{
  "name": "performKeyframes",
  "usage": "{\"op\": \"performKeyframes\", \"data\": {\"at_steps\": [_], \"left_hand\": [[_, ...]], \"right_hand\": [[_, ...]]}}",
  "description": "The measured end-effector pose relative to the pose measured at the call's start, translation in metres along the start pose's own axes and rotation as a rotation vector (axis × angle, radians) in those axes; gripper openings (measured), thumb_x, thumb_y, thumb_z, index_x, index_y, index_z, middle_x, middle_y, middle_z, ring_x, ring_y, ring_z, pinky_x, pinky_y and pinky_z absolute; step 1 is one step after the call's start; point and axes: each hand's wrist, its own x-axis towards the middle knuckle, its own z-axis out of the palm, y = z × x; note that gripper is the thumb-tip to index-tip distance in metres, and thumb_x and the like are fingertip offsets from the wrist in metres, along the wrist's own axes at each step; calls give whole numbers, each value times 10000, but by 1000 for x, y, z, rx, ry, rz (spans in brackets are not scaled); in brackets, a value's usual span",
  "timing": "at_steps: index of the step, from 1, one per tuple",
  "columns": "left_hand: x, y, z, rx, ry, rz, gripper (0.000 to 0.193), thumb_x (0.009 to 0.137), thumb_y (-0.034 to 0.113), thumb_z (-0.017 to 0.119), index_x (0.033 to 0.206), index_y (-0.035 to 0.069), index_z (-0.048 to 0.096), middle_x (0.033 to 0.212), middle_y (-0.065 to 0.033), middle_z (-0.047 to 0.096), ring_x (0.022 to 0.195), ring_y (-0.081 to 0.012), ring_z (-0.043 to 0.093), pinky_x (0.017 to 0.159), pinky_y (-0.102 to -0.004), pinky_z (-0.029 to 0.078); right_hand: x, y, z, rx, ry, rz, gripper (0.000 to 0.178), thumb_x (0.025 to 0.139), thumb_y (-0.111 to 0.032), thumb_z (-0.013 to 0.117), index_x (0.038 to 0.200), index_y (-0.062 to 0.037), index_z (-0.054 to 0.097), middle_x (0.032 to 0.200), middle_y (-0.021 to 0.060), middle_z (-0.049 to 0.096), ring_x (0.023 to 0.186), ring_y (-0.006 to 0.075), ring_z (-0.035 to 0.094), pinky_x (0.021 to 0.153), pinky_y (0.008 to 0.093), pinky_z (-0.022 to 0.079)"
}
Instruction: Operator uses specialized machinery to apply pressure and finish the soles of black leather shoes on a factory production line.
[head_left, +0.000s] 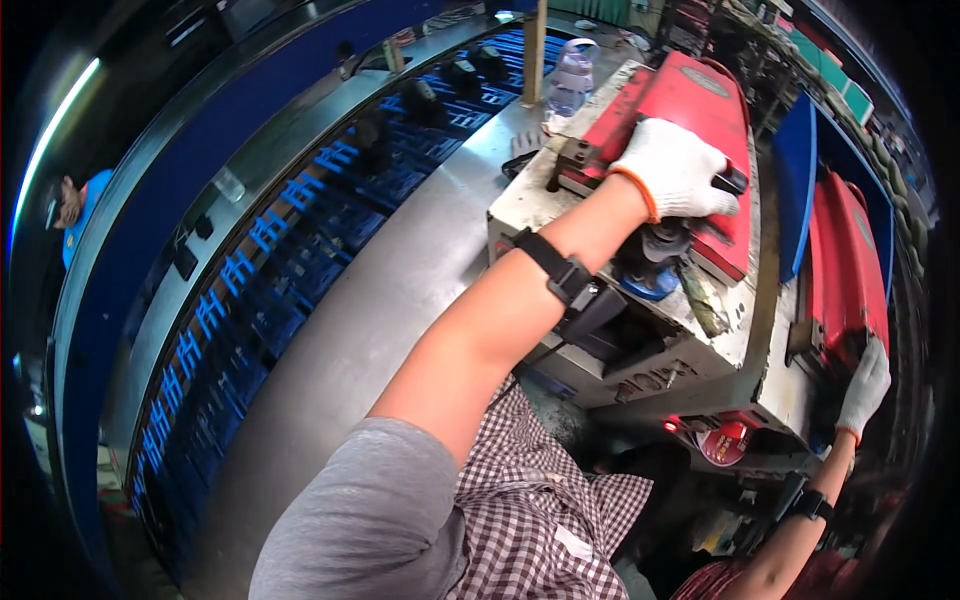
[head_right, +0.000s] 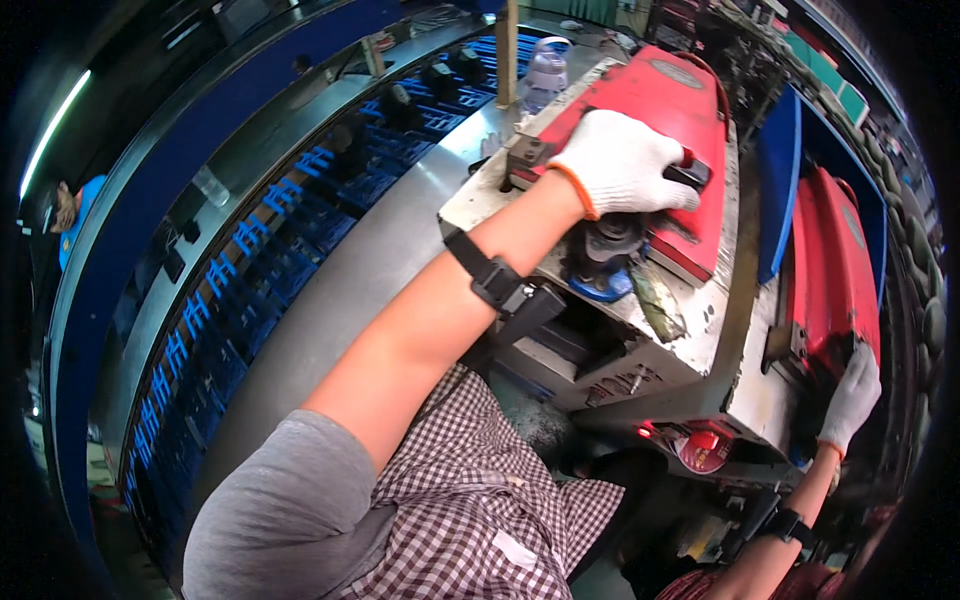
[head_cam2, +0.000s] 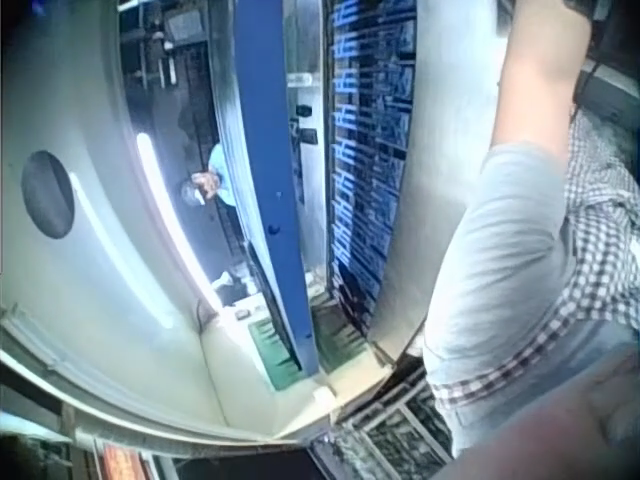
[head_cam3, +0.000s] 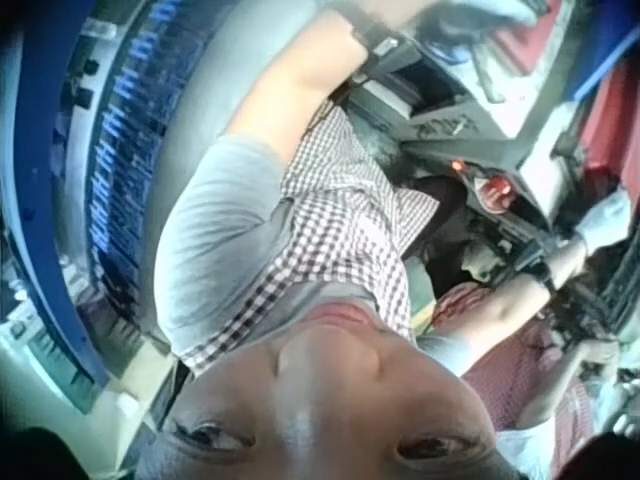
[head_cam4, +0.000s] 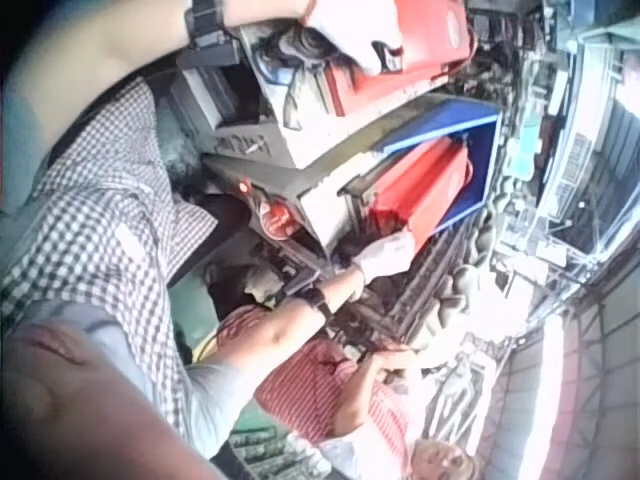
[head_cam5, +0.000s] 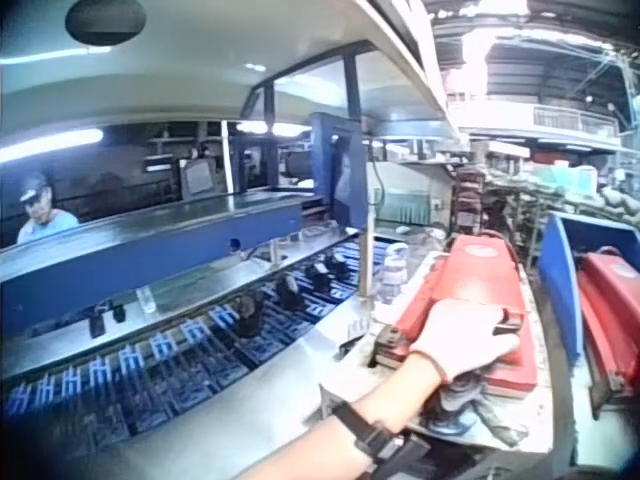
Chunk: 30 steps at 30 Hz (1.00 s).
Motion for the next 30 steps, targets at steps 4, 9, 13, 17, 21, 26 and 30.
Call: {"op": "performKeyframes", "data": {"at_steps": [4, 9, 13, 17, 21, 26, 30], "left_hand": [[-1, -4, 0, -22, 17, 19, 485, 810, 632, 668, 987, 205, 817, 813, -120, 760, 795, -314, 757, 722, -445, 584], [1, -3, 0, -32, 31, 18, 494, 798, 635, 678, 984, 200, 820, 831, -122, 767, 803, -315, 759, 733, -442, 583], [1, -4, -2, -24, -7, 0, 499, 797, 632, 682, 1001, 197, 821, 847, -127, 770, 823, -316, 761, 745, -446, 583], [1, -3, -2, -35, -6, 5, 493, 798, 629, 685, 1019, 210, 819, 876, -128, 776, 850, -313, 764, 763, -451, 581], [0, -2, -4, -12, -24, -8, 488, 803, 632, 683, 1036, 225, 818, 891, -123, 780, 859, -307, 766, 767, -447, 582], [-1, -2, -3, -28, -13, -8, 485, 804, 632, 682, 1029, 226, 819, 886, -122, 779, 856, -306, 767, 762, -449, 582], [-1, -3, -2, -28, -4, -6, 481, 801, 632, 684, 1017, 224, 820, 873, -122, 777, 846, -306, 766, 758, -449, 581]], "right_hand": [[4, -6, 2, -20, -40, 7, 452, 1126, -303, 465, 1332, 37, 680, 1305, 221, 720, 1233, 379, 678, 1047, 442, 520], [5, 4, 0, -77, -44, 9, 461, 1130, -304, 443, 1356, 30, 667, 1324, 231, 705, 1242, 386, 668, 1051, 442, 517], [6, 6, 5, -79, -32, 8, 469, 1131, -309, 440, 1361, 33, 663, 1329, 235, 702, 1239, 388, 668, 1048, 442, 518], [5, 12, 2, -93, -40, 19, 472, 1132, -314, 438, 1356, 33, 667, 1324, 234, 704, 1238, 387, 669, 1048, 444, 518], [5, 14, 3, -107, -41, 0, 472, 1131, -314, 438, 1348, 34, 671, 1318, 235, 706, 1237, 386, 668, 1046, 448, 519], [6, 14, 2, -117, -47, -11, 469, 1131, -311, 437, 1347, 34, 670, 1323, 232, 705, 1243, 383, 667, 1053, 446, 518], [6, 9, 1, -97, -57, 16, 463, 1132, -306, 440, 1354, 31, 667, 1329, 227, 705, 1244, 378, 668, 1063, 442, 514]]}}
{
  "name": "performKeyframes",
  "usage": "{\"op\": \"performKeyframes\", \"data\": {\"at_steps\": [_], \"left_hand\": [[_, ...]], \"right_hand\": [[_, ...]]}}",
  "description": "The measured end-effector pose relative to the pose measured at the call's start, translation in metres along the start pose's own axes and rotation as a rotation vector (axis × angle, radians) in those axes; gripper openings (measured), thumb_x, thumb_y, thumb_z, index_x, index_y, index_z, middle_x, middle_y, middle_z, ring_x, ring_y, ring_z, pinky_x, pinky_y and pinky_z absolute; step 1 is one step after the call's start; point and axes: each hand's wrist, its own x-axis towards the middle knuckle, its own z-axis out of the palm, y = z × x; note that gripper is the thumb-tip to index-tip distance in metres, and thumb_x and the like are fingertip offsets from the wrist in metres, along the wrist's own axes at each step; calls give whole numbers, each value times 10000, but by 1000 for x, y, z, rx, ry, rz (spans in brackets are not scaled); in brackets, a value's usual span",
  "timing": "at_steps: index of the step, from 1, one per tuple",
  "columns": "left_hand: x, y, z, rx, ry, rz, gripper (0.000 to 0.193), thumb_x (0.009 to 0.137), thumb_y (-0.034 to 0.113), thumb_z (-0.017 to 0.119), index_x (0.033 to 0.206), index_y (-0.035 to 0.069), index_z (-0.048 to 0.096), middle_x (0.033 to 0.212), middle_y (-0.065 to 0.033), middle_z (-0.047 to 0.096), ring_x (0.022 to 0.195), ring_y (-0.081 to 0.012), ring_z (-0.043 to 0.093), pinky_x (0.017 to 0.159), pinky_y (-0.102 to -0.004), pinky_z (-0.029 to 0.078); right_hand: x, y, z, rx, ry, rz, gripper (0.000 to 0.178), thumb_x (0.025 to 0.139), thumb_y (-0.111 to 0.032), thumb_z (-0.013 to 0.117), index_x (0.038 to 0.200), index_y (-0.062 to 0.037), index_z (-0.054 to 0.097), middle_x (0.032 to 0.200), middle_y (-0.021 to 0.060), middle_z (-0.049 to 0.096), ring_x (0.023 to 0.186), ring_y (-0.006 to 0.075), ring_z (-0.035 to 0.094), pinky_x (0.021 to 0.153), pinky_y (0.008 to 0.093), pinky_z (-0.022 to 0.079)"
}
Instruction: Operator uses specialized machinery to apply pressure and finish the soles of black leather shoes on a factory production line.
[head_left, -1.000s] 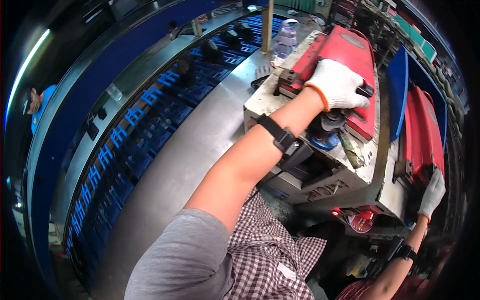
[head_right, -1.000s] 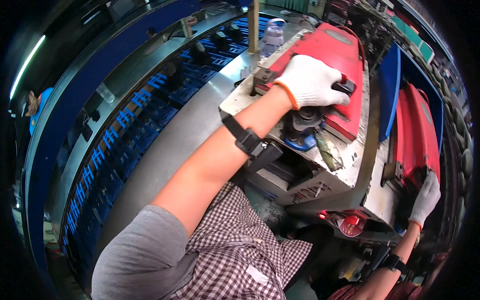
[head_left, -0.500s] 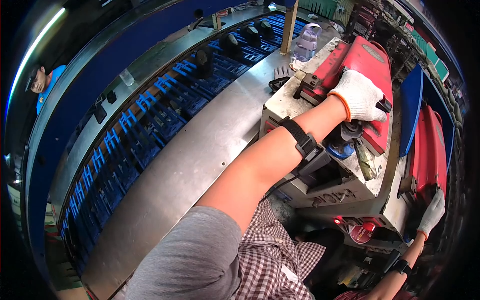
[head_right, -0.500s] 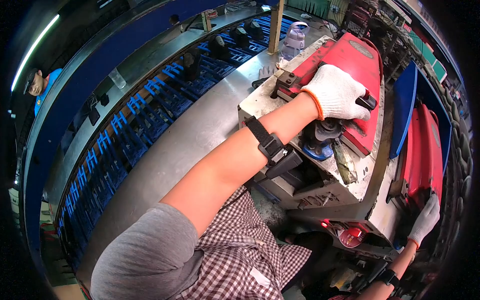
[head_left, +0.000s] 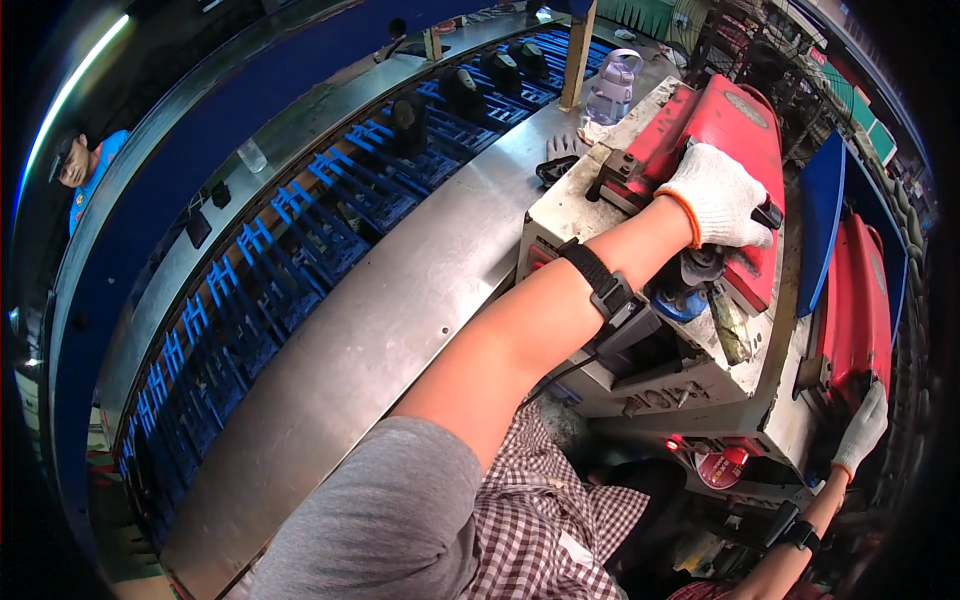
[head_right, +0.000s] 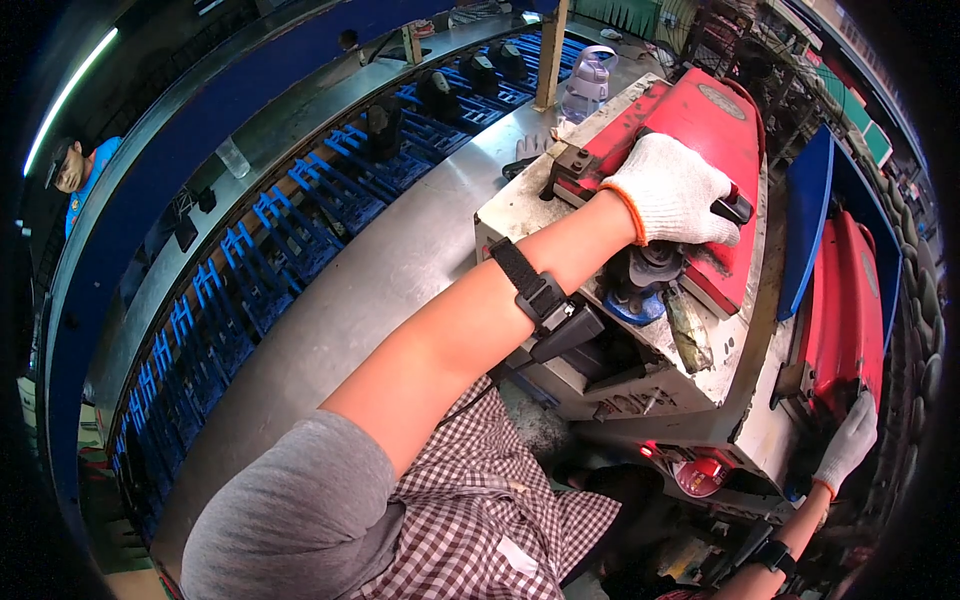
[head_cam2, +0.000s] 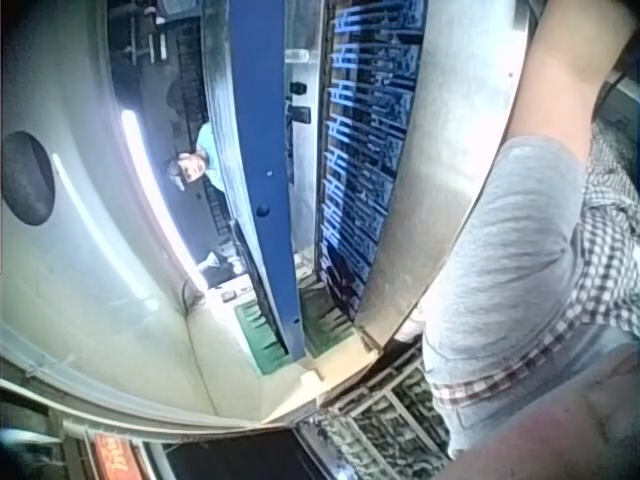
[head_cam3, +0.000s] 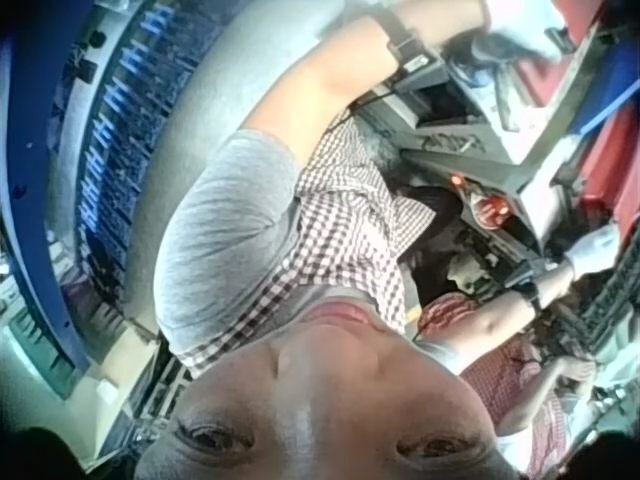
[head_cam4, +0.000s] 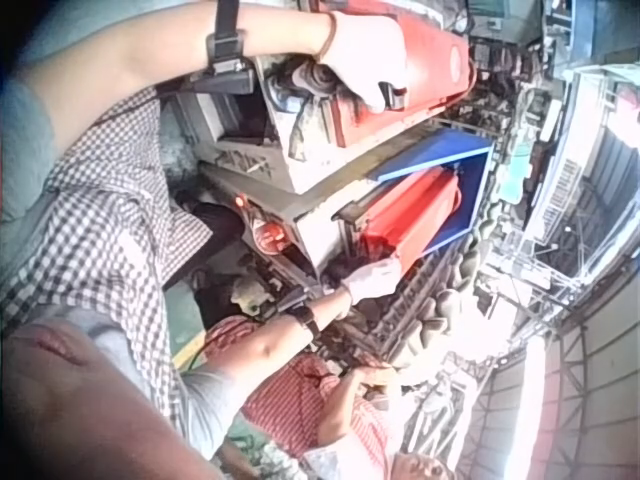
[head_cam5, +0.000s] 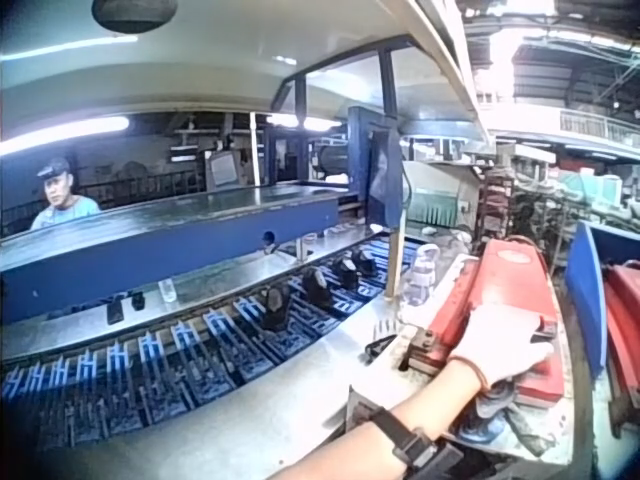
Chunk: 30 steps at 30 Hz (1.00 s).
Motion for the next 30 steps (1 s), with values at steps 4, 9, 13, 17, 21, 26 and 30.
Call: {"op": "performKeyframes", "data": {"at_steps": [4, 9, 13, 17, 21, 26, 30], "left_hand": [[0, 0, 0, 2, 11, 6, 482, 800, 634, 688, 1013, 222, 820, 862, -122, 774, 838, -307, 765, 753, -448, 581], [-1, 0, 1, -4, 33, 19, 491, 799, 640, 695, 1008, 214, 821, 847, -121, 771, 821, -309, 764, 749, -445, 581], [0, -1, 3, 4, 44, 21, 493, 798, 642, 697, 1006, 212, 820, 846, -122, 770, 819, -310, 763, 754, -448, 582], [-1, -1, 2, 0, 44, 18, 493, 800, 645, 696, 997, 210, 818, 847, -122, 771, 819, -311, 763, 754, -451, 583], [-2, -1, 1, -5, 37, 13, 487, 801, 639, 696, 997, 210, 817, 852, -122, 771, 821, -311, 763, 751, -449, 583], [0, 0, 3, -4, 31, 14, 478, 796, 630, 700, 997, 212, 819, 851, -121, 772, 821, -309, 764, 751, -448, 583], [0, -2, 5, -5, 54, 20, 475, 794, 628, 701, 995, 215, 821, 847, -116, 773, 821, -307, 765, 749, -447, 583]], "right_hand": [[0, 2, 1, 11, -5, 2, 465, 1133, -311, 442, 1358, 28, 667, 1336, 219, 705, 1257, 369, 664, 1077, 438, 506], [0, 6, 3, 11, 4, 6, 473, 1135, -326, 441, 1358, 24, 669, 1338, 211, 706, 1272, 361, 655, 1093, 438, 495], [-1, 7, 3, -5, 4, -3, 483, 1137, -341, 442, 1352, 24, 674, 1337, 211, 708, 1261, 365, 662, 1084, 441, 500], [-1, 3, 1, -3, 4, -6, 485, 1138, -340, 436, 1353, 24, 672, 1331, 216, 709, 1245, 372, 670, 1069, 444, 511], [-1, 3, 2, 1, 5, -18, 481, 1136, -335, 438, 1363, 23, 665, 1328, 218, 709, 1237, 373, 674, 1062, 445, 515], [-1, 13, 4, -10, 0, -9, 479, 1134, -336, 448, 1370, 22, 662, 1344, 213, 704, 1260, 364, 664, 1083, 439, 502], [0, 6, 4, 18, -5, 8, 479, 1134, -337, 449, 1376, 19, 660, 1355, 211, 699, 1277, 359, 655, 1098, 436, 493]]}}
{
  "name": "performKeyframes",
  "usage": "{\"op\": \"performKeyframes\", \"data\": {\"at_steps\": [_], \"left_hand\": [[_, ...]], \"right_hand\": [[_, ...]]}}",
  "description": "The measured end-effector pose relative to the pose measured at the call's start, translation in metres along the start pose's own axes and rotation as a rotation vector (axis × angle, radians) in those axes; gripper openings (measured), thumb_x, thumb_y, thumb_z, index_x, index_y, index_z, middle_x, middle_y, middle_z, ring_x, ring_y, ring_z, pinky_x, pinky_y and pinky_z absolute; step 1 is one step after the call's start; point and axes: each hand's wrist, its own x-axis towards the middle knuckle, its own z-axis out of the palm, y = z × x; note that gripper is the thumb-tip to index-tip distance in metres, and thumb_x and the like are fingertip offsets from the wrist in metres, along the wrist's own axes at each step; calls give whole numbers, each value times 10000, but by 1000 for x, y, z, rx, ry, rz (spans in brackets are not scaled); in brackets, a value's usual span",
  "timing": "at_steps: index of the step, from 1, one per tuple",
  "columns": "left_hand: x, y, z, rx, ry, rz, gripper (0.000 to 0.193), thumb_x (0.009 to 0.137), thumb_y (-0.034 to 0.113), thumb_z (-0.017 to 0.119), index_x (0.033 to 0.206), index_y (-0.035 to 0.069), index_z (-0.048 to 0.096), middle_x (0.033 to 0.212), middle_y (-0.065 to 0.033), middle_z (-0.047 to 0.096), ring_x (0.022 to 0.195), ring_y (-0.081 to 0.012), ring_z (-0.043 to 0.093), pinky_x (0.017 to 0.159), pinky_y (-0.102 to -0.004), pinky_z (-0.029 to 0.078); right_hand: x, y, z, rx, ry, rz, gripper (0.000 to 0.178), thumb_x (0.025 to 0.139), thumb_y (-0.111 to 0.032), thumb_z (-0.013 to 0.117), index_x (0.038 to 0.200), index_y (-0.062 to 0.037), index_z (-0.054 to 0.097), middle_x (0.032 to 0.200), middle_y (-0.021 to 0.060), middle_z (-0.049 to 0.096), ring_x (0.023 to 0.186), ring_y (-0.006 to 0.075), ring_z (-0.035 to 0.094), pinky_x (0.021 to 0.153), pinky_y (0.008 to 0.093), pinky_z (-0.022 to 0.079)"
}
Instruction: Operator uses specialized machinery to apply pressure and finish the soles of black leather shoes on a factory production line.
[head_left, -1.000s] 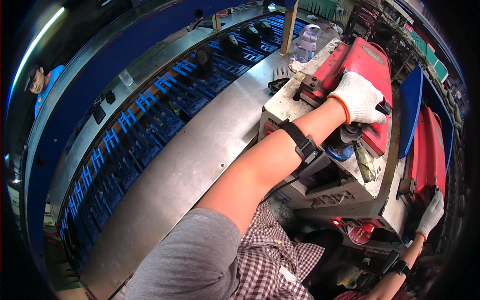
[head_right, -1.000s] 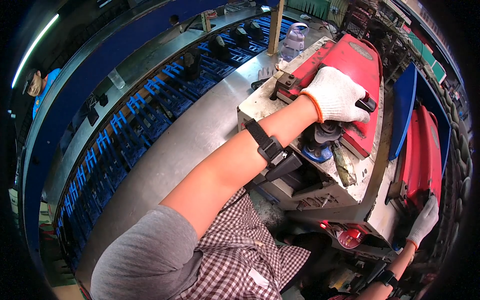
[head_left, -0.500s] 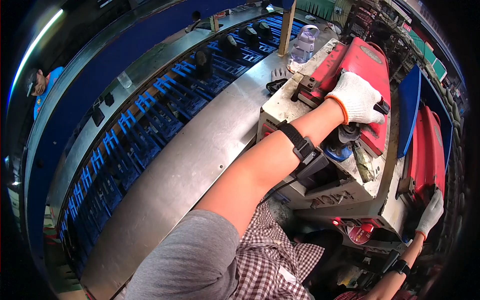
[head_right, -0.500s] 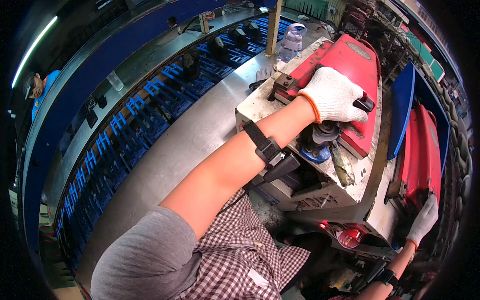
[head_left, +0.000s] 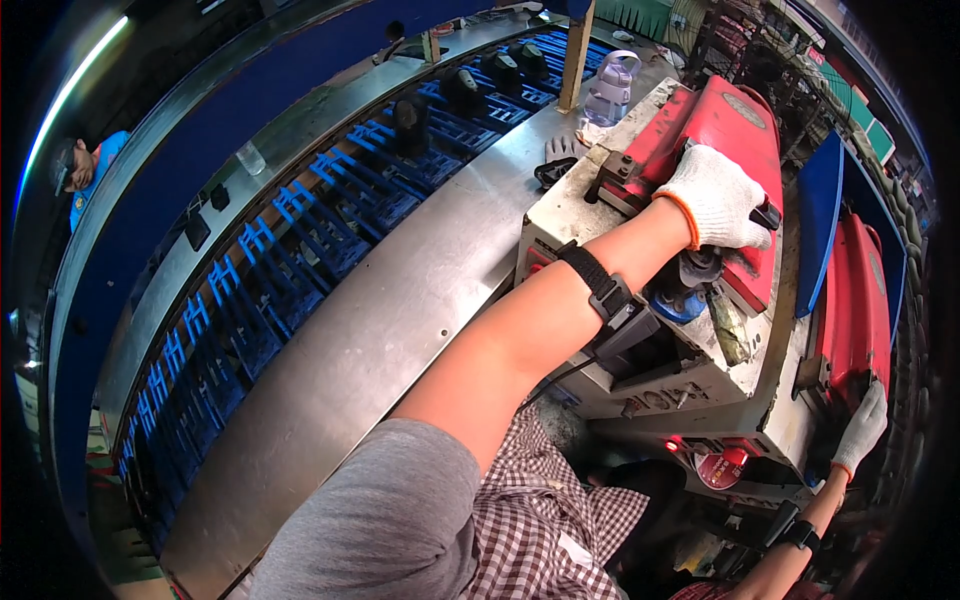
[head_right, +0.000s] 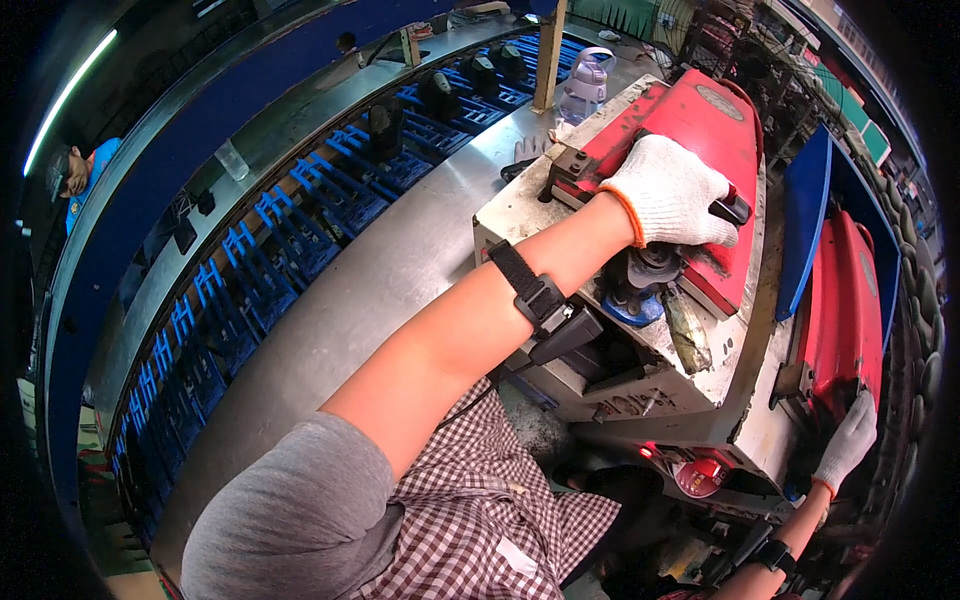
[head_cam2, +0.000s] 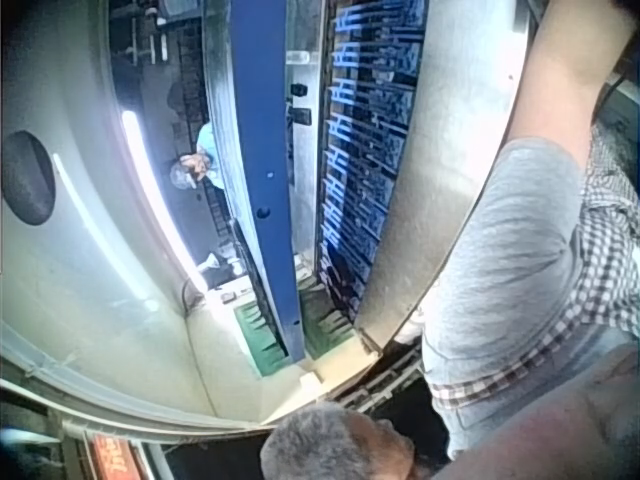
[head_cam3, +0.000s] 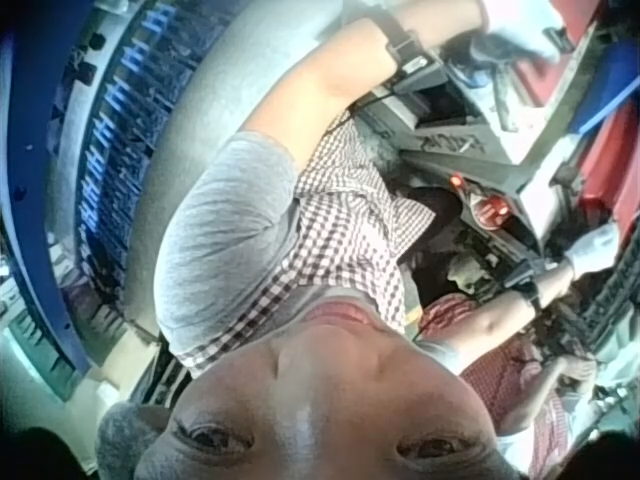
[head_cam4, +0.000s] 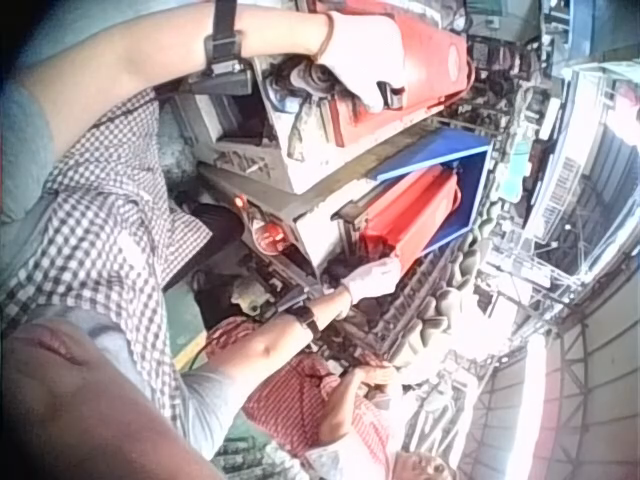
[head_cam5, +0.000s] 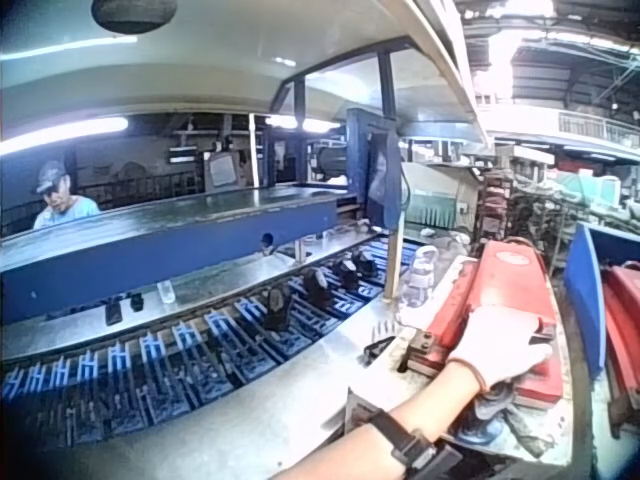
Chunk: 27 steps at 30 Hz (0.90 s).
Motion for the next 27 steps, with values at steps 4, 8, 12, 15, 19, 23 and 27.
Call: {"op": "performKeyframes", "data": {"at_steps": [4, 8, 12, 15, 19, 23, 27], "left_hand": [[0, 0, 0, 4, -7, 2, 477, 795, 630, 701, 999, 215, 821, 855, -116, 775, 830, -304, 766, 753, -447, 582], [0, 0, -1, 1, -13, -1, 479, 796, 631, 701, 1001, 215, 821, 859, -116, 776, 835, -304, 766, 753, -448, 581], [-1, 0, 0, 0, 3, 1, 476, 794, 628, 701, 995, 214, 822, 855, -116, 775, 828, -303, 765, 744, -447, 581], [0, 1, -1, 0, -1, 3, 472, 791, 625, 702, 989, 215, 823, 850, -115, 774, 822, -302, 765, 742, -446, 580], [-1, 0, -1, 4, 5, 6, 471, 788, 624, 703, 985, 214, 824, 845, -115, 774, 816, -301, 765, 740, -444, 580], [0, 0, 0, -1, 13, 9, 472, 788, 626, 702, 984, 214, 824, 845, -116, 774, 818, -302, 765, 742, -445, 580], [-1, -1, 2, -25, 35, 17, 472, 794, 627, 700, 989, 215, 821, 858, -118, 776, 833, -302, 766, 747, -449, 578]], "right_hand": [[-1, -1, -1, 10, 6, 0, 483, 1135, -339, 446, 1375, 21, 660, 1358, 209, 699, 1280, 358, 655, 1099, 435, 493], [-1, -3, -2, -8, 3, -17, 489, 1137, -344, 441, 1373, 24, 660, 1359, 206, 700, 1281, 355, 655, 1099, 435, 493], [-1, -4, -2, -11, -2, 0, 487, 1138, -341, 441, 1375, 24, 659, 1358, 203, 702, 1283, 355, 654, 1099, 434, 492], [0, 0, -1, -5, -6, 6, 477, 1137, -331, 449, 1376, 22, 660, 1357, 202, 702, 1283, 355, 654, 1099, 433, 493], [0, 0, 0, -9, -5, -3, 463, 1135, -320, 458, 1372, 21, 664, 1356, 202, 703, 1282, 350, 656, 1096, 431, 494], [0, 3, 0, -3, -3, -1, 463, 1135, -320, 456, 1367, 20, 667, 1353, 205, 702, 1279, 351, 656, 1092, 435, 497], [1, 2, 0, -18, 6, -19, 466, 1134, -318, 446, 1362, 23, 667, 1340, 212, 706, 1261, 362, 664, 1075, 440, 508]]}}
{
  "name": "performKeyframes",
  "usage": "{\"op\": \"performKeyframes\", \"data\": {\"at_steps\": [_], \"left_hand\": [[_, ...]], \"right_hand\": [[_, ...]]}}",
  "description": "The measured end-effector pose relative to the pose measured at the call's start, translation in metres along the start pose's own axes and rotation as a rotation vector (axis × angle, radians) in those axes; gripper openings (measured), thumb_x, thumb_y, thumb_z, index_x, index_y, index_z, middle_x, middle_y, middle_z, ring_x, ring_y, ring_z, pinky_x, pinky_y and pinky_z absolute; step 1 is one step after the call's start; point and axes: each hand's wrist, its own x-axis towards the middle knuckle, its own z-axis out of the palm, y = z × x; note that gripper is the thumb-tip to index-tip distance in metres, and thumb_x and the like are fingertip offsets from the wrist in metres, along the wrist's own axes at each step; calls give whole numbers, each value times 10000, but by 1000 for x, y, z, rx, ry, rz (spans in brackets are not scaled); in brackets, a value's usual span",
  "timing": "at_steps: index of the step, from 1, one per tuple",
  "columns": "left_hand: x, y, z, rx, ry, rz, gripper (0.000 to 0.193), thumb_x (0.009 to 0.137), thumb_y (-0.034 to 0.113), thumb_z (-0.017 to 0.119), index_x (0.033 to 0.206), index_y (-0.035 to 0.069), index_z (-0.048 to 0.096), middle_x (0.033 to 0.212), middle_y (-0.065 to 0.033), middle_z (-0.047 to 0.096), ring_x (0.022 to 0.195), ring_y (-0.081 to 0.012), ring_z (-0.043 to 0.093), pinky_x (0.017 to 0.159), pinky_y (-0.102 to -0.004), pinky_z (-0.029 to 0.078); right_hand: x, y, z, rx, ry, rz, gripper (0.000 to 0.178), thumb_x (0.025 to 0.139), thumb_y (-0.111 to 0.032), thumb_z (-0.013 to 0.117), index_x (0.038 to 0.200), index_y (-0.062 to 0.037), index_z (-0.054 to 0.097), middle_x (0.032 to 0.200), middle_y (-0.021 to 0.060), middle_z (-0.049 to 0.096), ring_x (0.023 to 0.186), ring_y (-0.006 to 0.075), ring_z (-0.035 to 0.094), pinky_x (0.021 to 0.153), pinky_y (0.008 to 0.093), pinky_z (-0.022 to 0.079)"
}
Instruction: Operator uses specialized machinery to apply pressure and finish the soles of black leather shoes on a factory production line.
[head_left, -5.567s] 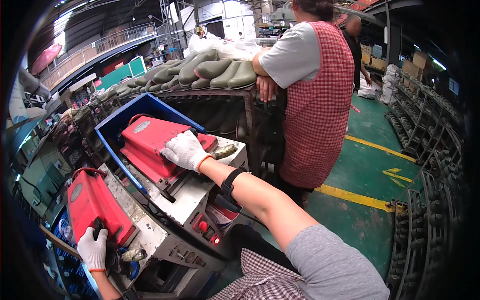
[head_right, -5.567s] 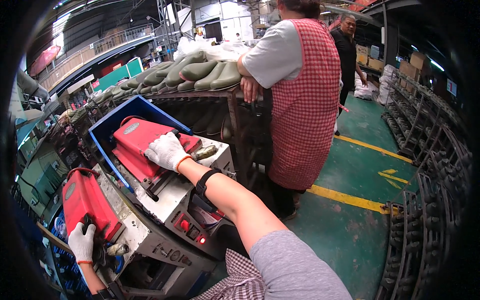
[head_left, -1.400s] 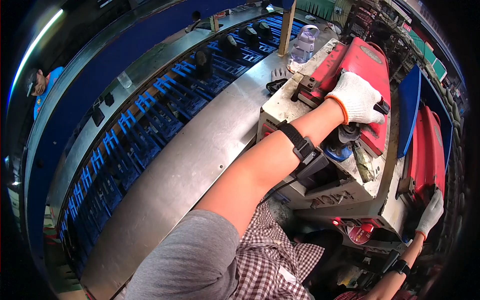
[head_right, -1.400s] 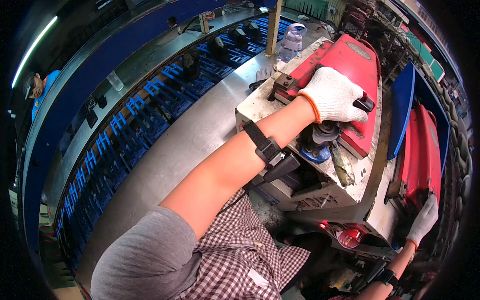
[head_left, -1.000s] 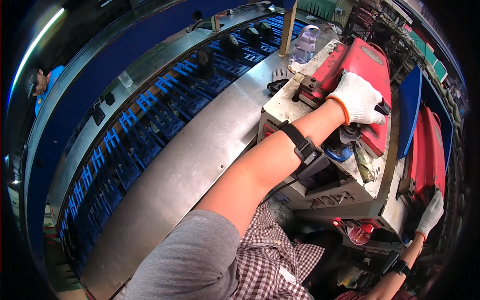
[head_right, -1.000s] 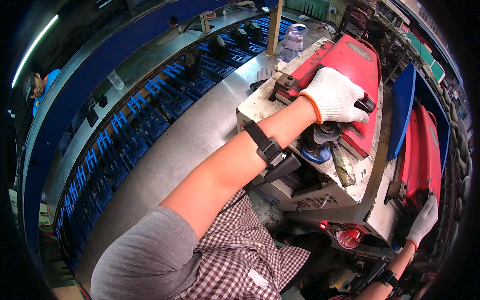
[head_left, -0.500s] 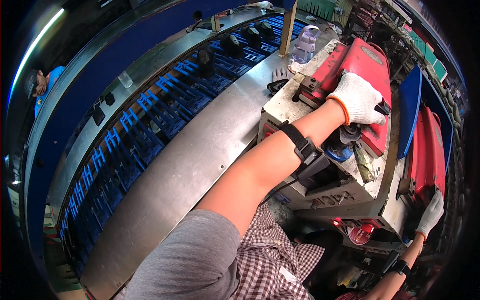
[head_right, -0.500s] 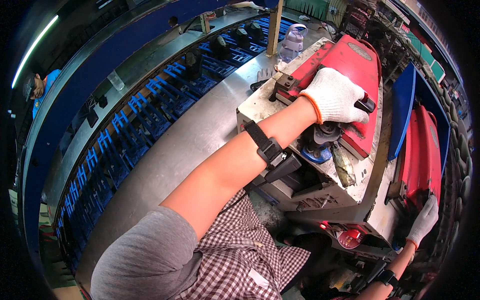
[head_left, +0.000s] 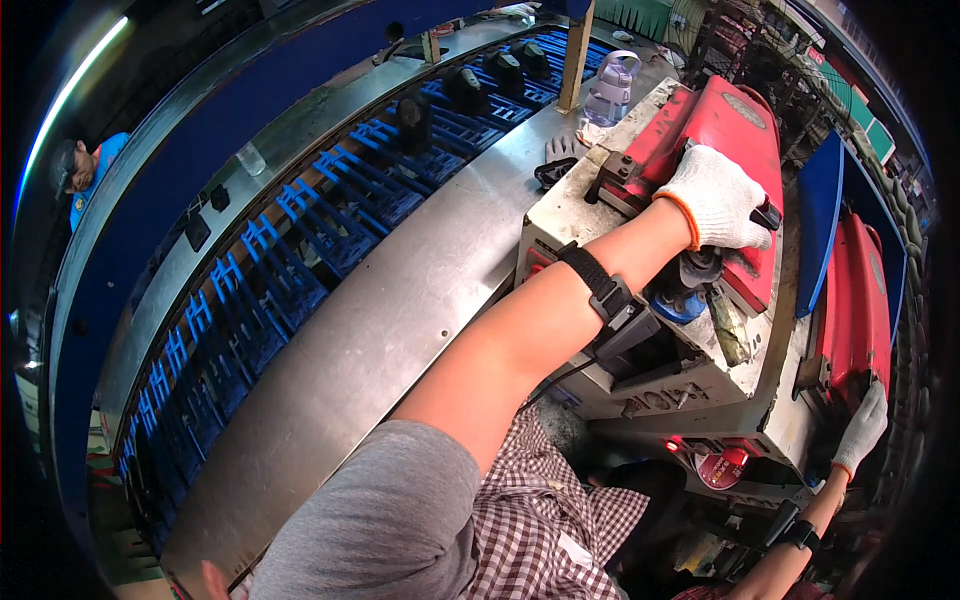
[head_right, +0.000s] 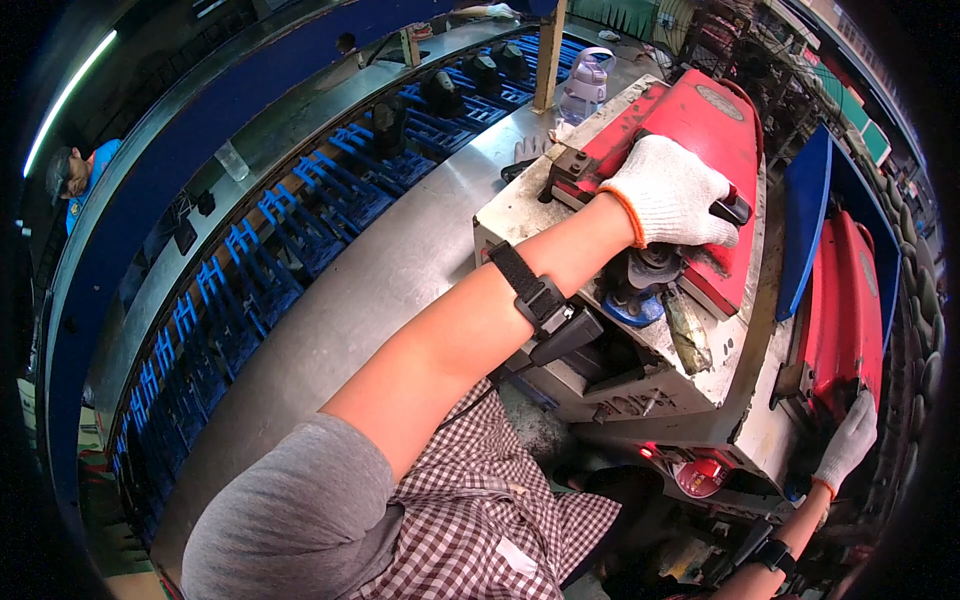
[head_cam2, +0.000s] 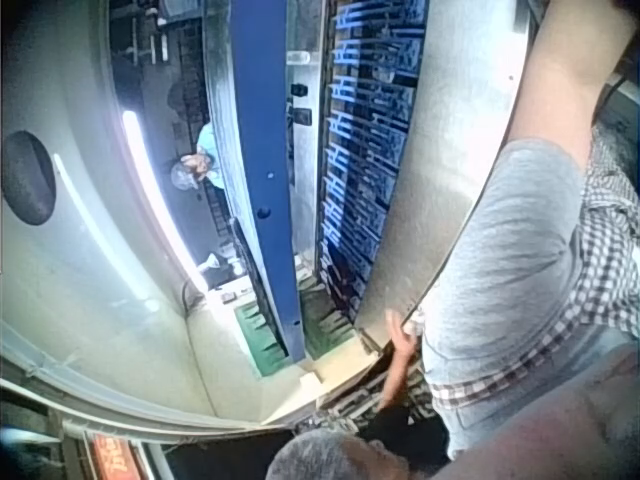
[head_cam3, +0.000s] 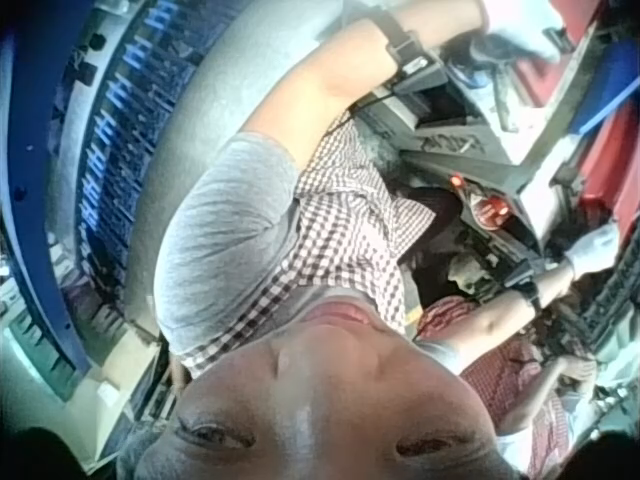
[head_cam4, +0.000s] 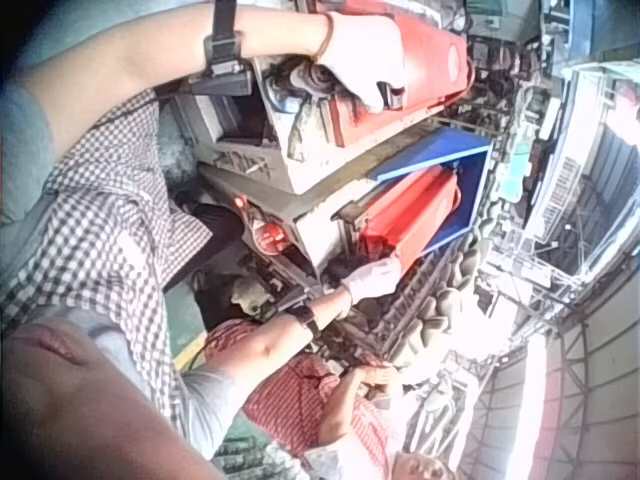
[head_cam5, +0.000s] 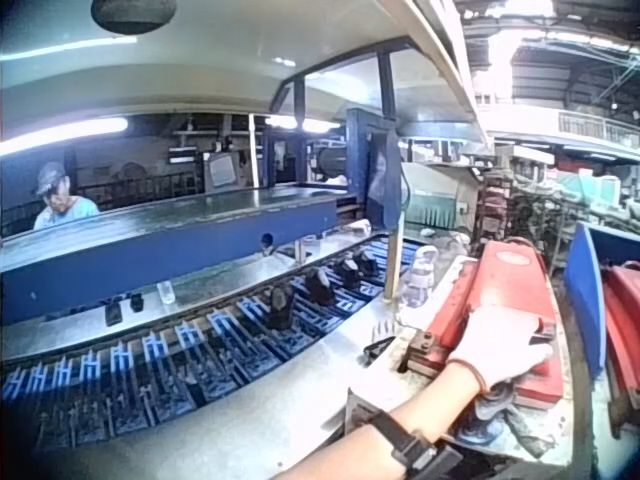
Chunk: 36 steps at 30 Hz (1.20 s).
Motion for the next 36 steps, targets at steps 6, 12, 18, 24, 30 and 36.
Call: {"op": "performKeyframes", "data": {"at_steps": [6, 12, 18, 24, 30, 36], "left_hand": [[1, 1, -1, 40, -59, -22, 467, 794, 625, 697, 998, 223, 820, 869, -112, 779, 836, -298, 767, 739, -446, 572], [1, 4, 0, 79, -103, -62, 441, 806, 615, 669, 982, 238, 817, 878, -99, 786, 880, -301, 770, 777, -459, 557], [1, 2, -7, 98, -116, -52, 467, 815, 611, 650, 976, 210, 826, 911, -114, 793, 883, -296, 773, 768, -496, 540], [12, 6, -9, -14, -164, 54, 467, 899, 590, 598, 1034, 195, 807, 945, -132, 784, 927, -349, 764, 817, -484, 583], [15, -10, -23, 35, -375, 141, 578, 967, 610, 564, 1306, 168, 714, 1137, -176, 758, 1084, -362, 715, 957, -448, 545], [19, 0, -26, 12, -422, 147, 506, 992, 587, 565, 1162, 152, 758, 1049, -179, 762, 990, -389, 719, 913, -470, 548]], "right_hand": [[0, 1, 1, -1, 5, -3, 469, 1136, -314, 441, 1360, 31, 666, 1342, 220, 703, 1253, 367, 668, 1070, 436, 514], [1, 4, 3, 62, -10, 20, 496, 1137, -348, 465, 1380, 45, 647, 1368, 227, 688, 1276, 366, 653, 1099, 416, 492], [5, -11, -2, 66, 40, -4, 488, 1130, -348, 492, 1381, 40, 646, 1371, 226, 686, 1249, 359, 664, 1083, 401, 498], [-30, -184, -26, 469, 208, -16, 306, 1092, -167, 585, 1300, 46, 660, 1246, 140, 691, 1158, 242, 648, 1052, 382, 488], [-53, -380, -20, 1041, -570, -118, 549, 1053, -150, 563, 1582, -25, 485, 1248, 97, 681, 1101, 152, 597, 1025, 310, 469], [-99, -420, -53, 1456, -898, 228, 653, 1098, -428, 504, 1661, -152, 319, 901, 37, 621, 576, 52, 438, 523, 207, 384]]}}
